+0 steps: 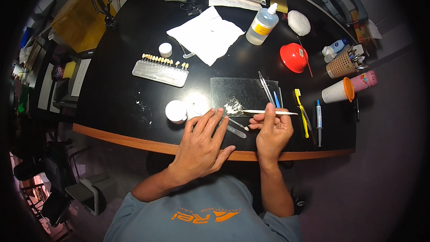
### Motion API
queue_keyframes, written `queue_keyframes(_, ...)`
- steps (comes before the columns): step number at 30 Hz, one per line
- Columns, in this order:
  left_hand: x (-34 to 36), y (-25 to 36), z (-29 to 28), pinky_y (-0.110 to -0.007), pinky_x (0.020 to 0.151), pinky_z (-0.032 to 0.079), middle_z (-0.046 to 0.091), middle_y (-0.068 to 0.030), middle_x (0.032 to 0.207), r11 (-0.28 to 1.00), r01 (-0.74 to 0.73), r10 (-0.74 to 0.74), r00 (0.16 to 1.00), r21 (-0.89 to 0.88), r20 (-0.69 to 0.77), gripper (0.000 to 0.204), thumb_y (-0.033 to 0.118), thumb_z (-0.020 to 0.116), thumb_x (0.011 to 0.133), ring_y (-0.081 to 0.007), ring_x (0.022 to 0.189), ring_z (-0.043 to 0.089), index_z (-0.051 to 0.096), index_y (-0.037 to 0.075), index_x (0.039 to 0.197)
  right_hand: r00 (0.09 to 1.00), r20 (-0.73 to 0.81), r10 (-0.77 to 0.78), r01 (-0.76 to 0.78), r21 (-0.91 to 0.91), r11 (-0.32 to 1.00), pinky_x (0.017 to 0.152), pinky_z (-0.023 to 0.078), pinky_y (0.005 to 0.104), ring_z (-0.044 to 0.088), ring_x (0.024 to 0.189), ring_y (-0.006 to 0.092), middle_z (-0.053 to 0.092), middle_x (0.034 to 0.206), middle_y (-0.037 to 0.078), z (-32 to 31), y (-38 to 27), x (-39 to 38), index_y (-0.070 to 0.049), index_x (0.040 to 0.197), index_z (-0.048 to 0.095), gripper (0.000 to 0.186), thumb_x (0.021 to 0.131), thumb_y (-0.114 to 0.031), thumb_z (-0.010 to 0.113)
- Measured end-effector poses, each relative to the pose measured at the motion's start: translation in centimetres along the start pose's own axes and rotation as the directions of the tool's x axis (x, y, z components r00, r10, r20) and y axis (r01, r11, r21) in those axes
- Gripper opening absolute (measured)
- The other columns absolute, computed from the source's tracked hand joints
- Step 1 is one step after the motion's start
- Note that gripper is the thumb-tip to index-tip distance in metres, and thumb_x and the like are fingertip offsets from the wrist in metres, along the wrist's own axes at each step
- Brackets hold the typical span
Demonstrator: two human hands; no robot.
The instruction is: The person picks up a dental model, mixes white powder with liquid on a glass slab using a tool, and applies the mixture to the dental model.
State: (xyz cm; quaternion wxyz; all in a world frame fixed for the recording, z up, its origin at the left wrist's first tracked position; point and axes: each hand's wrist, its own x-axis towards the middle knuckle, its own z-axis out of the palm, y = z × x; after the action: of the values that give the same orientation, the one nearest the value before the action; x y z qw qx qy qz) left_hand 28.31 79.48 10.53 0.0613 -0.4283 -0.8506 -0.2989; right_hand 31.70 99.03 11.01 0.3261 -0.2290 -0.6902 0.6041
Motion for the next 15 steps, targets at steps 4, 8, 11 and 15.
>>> queue_keyframes(4,0.1,0.1,0.0,-0.05,0.114,0.039,0.056,-0.0278,0.153,1.0,-0.006,0.006,1.0,-0.009,0.004,0.069,0.043,0.072,0.099,-0.0389,0.144,0.052,0.061,-0.01,0.143,1.0,0.012,-0.018,0.018,-0.011,1.0,0.056,0.062,0.024,0.072,0.062,0.0137,0.071,0.076,0.011,-0.6,0.0,-0.8,0.001,0.099,0.061,0.022,0.112,-0.017,0.064)
queue_keyframes(8,0.0,0.1,-0.1,-0.05,0.114,0.039,0.056,-0.0276,0.153,1.0,0.004,-0.004,1.0,-0.001,0.007,0.07,0.043,0.073,0.098,-0.0387,0.144,0.052,0.062,-0.01,0.142,0.999,0.037,-0.03,0.029,0.029,0.999,0.056,0.063,0.025,0.074,0.064,0.016,0.072,0.078,0.013,-0.1,0.0,-1.9,0.002,0.099,0.061,0.019,0.111,-0.014,0.065)
queue_keyframes(11,0.0,0.0,-0.1,-0.05,0.114,0.039,0.056,-0.0275,0.153,1.0,0.005,-0.005,1.0,0.002,0.007,0.07,0.043,0.073,0.098,-0.0386,0.144,0.052,0.062,-0.009,0.143,0.998,0.033,-0.05,0.048,0.054,0.997,0.057,0.064,0.0256,0.075,0.066,0.0171,0.073,0.079,0.014,-0.4,0.0,-2.2,0.002,0.1,0.062,0.018,0.11,-0.012,0.065)
queue_keyframes(15,0.1,0.1,-0.1,-0.05,0.115,0.039,0.056,-0.0273,0.154,1.0,0.004,-0.004,1.0,-0.001,0.008,0.069,0.043,0.073,0.099,-0.0385,0.144,0.052,0.062,-0.008,0.143,0.998,0.016,-0.054,0.054,-0.001,0.999,0.058,0.064,0.0257,0.076,0.067,0.0175,0.074,0.079,0.015,-1.0,-0.1,-2.7,0.003,0.098,0.062,0.018,0.11,-0.011,0.065)
